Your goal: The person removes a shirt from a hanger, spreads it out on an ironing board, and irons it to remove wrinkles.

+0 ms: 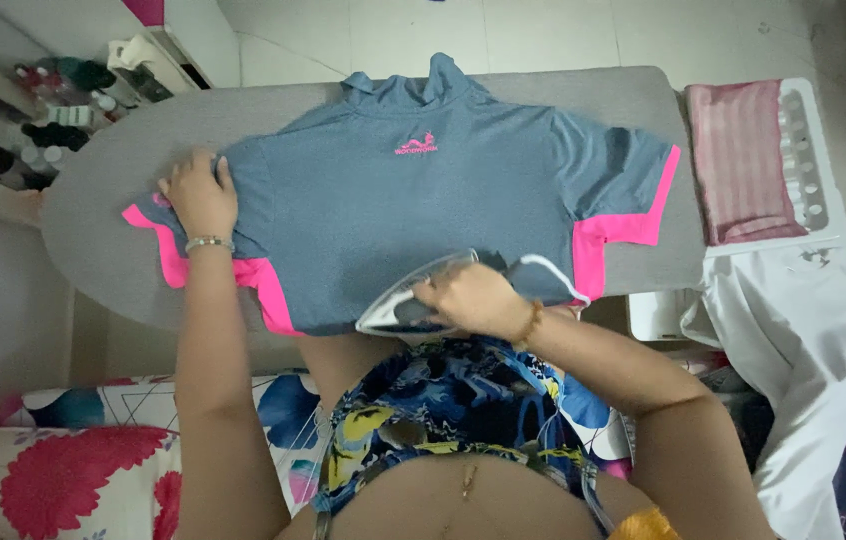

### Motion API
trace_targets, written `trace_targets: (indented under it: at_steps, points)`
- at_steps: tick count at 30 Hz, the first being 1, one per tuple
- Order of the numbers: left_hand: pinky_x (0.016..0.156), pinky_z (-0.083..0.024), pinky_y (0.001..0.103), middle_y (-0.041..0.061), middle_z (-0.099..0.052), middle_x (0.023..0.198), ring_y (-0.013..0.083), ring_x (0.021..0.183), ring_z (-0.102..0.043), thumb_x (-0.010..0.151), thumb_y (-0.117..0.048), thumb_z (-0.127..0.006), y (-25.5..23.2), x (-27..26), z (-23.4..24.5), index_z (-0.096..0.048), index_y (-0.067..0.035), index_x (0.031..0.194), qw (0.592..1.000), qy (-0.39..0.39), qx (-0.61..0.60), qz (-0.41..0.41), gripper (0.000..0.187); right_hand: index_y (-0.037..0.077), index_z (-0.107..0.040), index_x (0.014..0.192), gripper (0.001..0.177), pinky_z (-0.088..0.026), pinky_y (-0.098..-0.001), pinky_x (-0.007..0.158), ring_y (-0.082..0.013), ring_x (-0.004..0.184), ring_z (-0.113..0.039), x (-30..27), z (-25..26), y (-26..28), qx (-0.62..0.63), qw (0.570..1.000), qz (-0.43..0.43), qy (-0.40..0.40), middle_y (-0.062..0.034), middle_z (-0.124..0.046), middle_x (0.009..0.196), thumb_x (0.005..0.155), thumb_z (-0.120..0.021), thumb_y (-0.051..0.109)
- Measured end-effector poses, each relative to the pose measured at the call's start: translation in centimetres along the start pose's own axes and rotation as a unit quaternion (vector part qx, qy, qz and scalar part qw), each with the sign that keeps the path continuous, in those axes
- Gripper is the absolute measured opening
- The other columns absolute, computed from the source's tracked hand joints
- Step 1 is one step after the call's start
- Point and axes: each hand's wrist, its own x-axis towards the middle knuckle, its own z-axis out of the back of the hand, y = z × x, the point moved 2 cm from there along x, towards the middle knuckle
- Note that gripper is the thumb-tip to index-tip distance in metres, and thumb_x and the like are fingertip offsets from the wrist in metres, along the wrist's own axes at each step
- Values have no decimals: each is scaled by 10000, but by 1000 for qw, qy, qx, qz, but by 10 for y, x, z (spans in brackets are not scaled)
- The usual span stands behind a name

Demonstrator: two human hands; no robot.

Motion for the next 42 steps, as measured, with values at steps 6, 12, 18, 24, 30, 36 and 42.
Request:
trace_targets:
  at_steps: [6, 12, 18, 24, 30, 36, 42]
  points:
    - [830, -411, 432, 106, -724, 896, 287, 898, -679, 1085, -257, -595, -2, 0, 1, -689, -115, 1098, 1000, -2, 2, 6, 171, 115, -632, 1100, 408, -581, -388, 584, -265, 680, -725, -27, 12, -11, -3, 996, -64, -66, -99, -712, 790, 817, -769, 375]
    - [816, -412, 435, 103, -720, 858, 285, 877, -682, 1078, -257, -619, -2, -1, -2, -694, -110, 1056, 999, -33, -3, -2, 166, 121, -610, 1056, 409, -565, -368, 548, -241, 625, -707, -67, 13, -51, -44, 975, -202, -79, -50, -680, 724, 878, -690, 480]
    - [818, -422, 422, 103, -707, 853, 279, 871, -678, 1089, -255, -604, -2, 0, 2, -682, -109, 1062, 1000, -25, -6, -11, 167, 158, -603, 1081, 393, -569, -394, 597, -257, 681, -706, -94, -14, -42, -10, 996, -72, -54, -44, -672, 744, 848, -672, 467]
    - [840, -406, 424, 113, -722, 892, 280, 896, -678, 1093, -270, -589, -3, 0, 3, -707, -96, 1062, 1000, -20, -7, 6, 212, 170, -611, 1076, 395, -579, -388, 592, -242, 678, -729, -37, 27, -92, -63, 970, -230, -58, -51, -706, 768, 882, -679, 507]
    - [837, -415, 432, 118, -729, 901, 286, 903, -682, 1083, -276, -588, -5, -1, 8, -703, -106, 1069, 1000, -17, -7, 12, 205, 134, -609, 974, 414, -577, -355, 566, -234, 624, -735, 60, 34, -147, -94, 958, -252, -103, -59, -718, 705, 943, -669, 542]
    - [819, -430, 434, 104, -725, 908, 286, 908, -688, 1072, -290, -581, -7, -2, 13, -686, -119, 1055, 1000, -26, -6, 13, 202, 85, -660, 1010, 478, -602, -388, 593, -276, 685, -755, 141, 34, -151, -61, 968, -229, -83, -119, -746, 764, 951, -634, 559]
    - [881, -428, 478, 136, -697, 947, 341, 882, -634, 1003, -185, -620, -10, -2, 18, -650, -78, 1016, 998, -59, -39, 1, 112, 71, -619, 861, 476, -519, -356, 526, -254, 522, -649, 172, 8, -159, -79, 945, -242, -208, -75, -679, 694, 920, -723, 531]
